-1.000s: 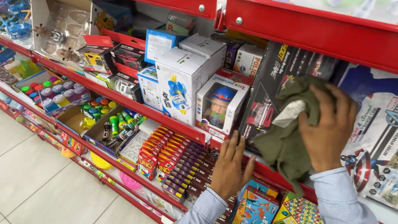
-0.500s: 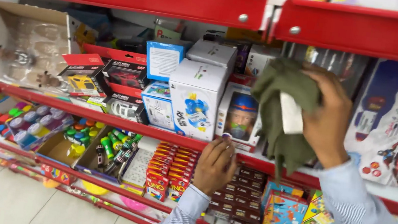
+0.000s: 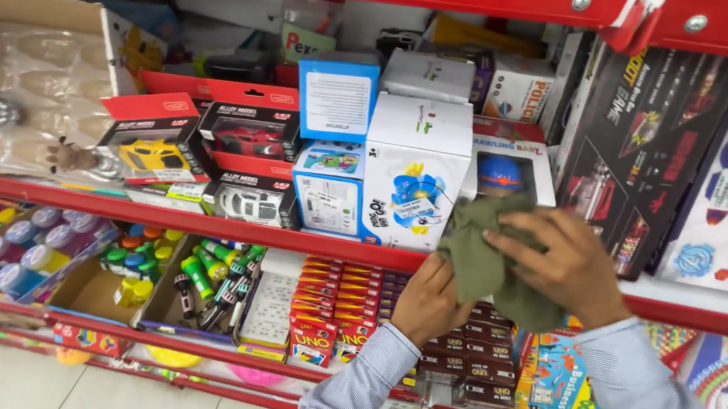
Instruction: Wipe down toy boxes and organize items on store shelves using a cloth.
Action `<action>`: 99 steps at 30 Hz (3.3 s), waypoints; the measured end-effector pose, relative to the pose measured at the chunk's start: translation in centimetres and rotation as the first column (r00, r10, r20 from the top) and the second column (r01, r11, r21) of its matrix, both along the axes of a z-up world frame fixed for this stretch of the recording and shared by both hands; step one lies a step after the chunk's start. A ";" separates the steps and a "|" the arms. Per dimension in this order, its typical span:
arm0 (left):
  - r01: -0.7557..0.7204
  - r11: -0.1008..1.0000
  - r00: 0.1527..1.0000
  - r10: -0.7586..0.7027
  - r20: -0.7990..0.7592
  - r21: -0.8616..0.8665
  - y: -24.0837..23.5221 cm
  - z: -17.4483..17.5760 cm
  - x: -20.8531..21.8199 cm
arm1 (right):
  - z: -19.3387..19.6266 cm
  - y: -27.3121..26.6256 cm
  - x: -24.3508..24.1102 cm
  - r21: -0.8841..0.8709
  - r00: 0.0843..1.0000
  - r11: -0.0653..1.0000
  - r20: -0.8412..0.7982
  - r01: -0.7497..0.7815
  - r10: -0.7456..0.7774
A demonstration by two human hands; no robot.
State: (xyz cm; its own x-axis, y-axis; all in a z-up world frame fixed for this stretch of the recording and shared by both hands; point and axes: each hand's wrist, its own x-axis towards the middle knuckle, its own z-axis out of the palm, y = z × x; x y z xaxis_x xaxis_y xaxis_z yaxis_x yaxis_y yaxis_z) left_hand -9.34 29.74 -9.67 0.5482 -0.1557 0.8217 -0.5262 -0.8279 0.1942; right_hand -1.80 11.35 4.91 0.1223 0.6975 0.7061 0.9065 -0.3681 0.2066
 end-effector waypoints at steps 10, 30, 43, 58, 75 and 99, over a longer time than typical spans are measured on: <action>0.012 0.995 0.994 -0.022 0.110 0.095 2.4 1.6 -1.6 | -4.0 -1.7 0.5 0.079 0.974 0.986 0.161 0.147 -0.158; -0.117 0.983 0.985 0.132 0.108 -0.139 0.1 0.6 -1.7 | -15.5 -9.1 6.2 0.805 0.834 0.536 -0.463 0.254 0.299; -0.178 0.983 0.983 0.179 0.027 -0.036 0.3 1.8 -3.6 | -8.3 -5.3 -0.6 0.483 0.930 0.868 -0.359 0.113 0.078; -0.269 0.844 0.936 0.343 0.081 -0.463 7.4 6.4 -6.1 | -11.5 -4.4 0.3 0.642 0.927 0.727 -0.374 0.245 0.018; -0.108 0.956 0.991 0.125 0.046 -0.272 13.0 2.4 -4.7 | 2.5 13.5 -4.8 0.371 0.981 0.913 0.023 0.170 -0.192; -0.215 0.964 0.974 0.224 0.042 -0.156 12.0 1.5 -4.9 | -3.2 12.6 -4.3 0.446 0.963 0.879 0.118 0.167 -0.243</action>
